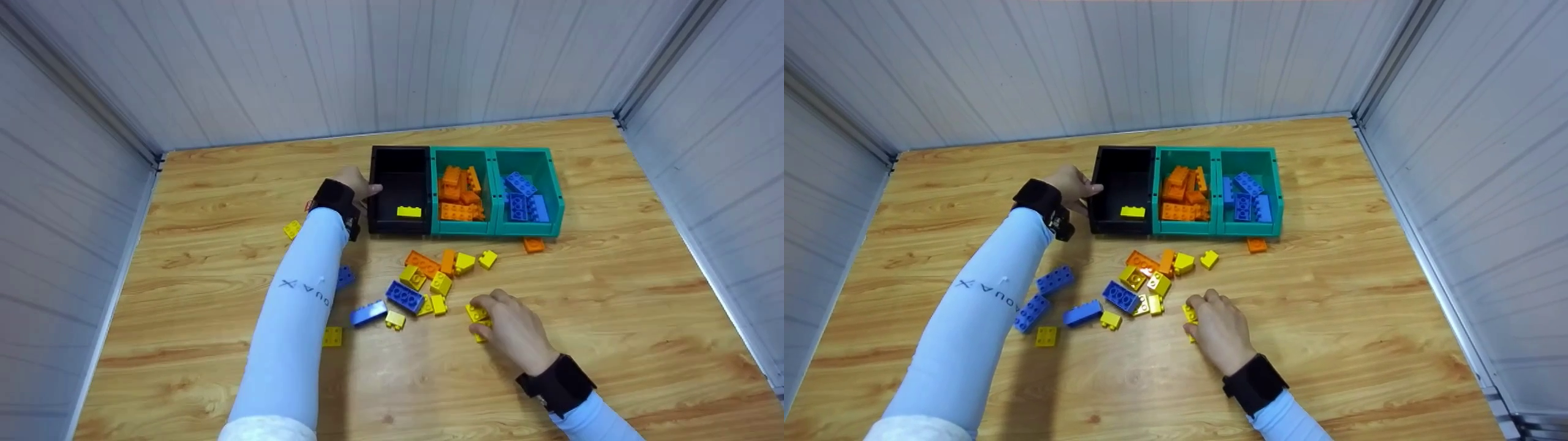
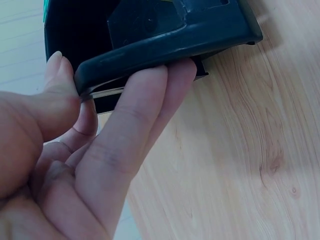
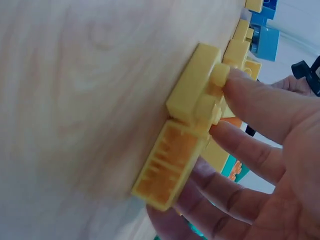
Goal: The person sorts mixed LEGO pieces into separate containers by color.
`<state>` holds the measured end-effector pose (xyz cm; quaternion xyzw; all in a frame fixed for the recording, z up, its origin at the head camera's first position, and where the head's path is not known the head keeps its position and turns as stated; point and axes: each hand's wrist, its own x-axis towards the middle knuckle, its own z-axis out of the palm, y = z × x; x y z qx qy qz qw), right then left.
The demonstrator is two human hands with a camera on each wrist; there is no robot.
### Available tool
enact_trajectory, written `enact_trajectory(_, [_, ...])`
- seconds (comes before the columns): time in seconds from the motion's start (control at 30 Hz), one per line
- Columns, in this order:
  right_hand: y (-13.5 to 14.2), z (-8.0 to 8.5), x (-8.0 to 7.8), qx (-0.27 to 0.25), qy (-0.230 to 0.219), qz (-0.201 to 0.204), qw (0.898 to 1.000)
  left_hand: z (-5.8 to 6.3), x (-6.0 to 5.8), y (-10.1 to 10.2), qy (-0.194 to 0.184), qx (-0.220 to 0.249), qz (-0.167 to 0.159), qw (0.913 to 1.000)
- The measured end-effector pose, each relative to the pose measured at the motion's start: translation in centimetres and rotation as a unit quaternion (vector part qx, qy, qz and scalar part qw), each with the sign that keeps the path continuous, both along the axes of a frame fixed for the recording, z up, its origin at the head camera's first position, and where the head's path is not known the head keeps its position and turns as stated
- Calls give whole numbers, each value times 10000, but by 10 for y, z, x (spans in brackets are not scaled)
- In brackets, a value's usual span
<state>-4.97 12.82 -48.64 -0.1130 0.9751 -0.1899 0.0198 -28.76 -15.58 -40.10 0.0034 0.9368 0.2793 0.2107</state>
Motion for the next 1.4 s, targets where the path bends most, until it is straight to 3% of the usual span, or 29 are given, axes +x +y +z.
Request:
enact_trajectory(0.23, [-7, 2, -3, 173, 116, 160, 9997, -5, -5, 0, -125, 107, 59, 9998])
enact_trajectory(0.43, [-15, 2, -8, 165, -26, 469, 9988, -2, 1, 0, 137, 20, -68, 9999])
enact_trajectory(0.53, [-17, 12, -17, -76, -172, 687, 9975, -1, 3, 2, 220, -37, -92, 9997])
enact_trajectory(0.67, [-20, 40, -47, -408, -238, 968, 9942, 0, 4, 4, 263, -48, -37, 9996])
enact_trajectory(0.87, [-51, 82, -121, -320, 465, 1543, 9864, -9, -8, 6, 123, -59, 85, 9999])
enact_trajectory(0.9, [-58, 86, -134, -261, 555, 1671, 9840, -34, -29, 3, 160, -61, 65, 9998])
enact_trajectory(0.93, [-66, 89, -145, -198, 588, 1787, 9819, -42, -34, 3, 312, -97, 31, 9995])
enact_trajectory(1.07, [-90, 85, -185, 188, 447, 2082, 9769, -44, -34, 6, 320, -119, 31, 9994])
enact_trajectory(1.1, [-93, 82, -191, 322, 366, 2109, 9763, -41, -30, 7, 369, -98, 10, 9993])
enact_trajectory(1.13, [-95, 78, -195, 432, 254, 2123, 9759, -15, -8, 12, 314, -95, 65, 9994])
enact_trajectory(1.2, [-97, 72, -200, 600, 95, 2170, 9743, -6, 2, 15, 141, 81, 189, 9997])
enact_trajectory(1.27, [-95, 69, -200, 589, 68, 2274, 9720, -7, 3, 17, 131, 29, 180, 9997])
enact_trajectory(1.33, [-89, 71, -196, 459, 125, 2357, 9707, -18, -5, 16, 325, -83, 106, 9994])
enact_trajectory(1.4, [-80, 77, -188, 307, 261, 2486, 9678, -39, -23, 16, 507, -262, 17, 9984])
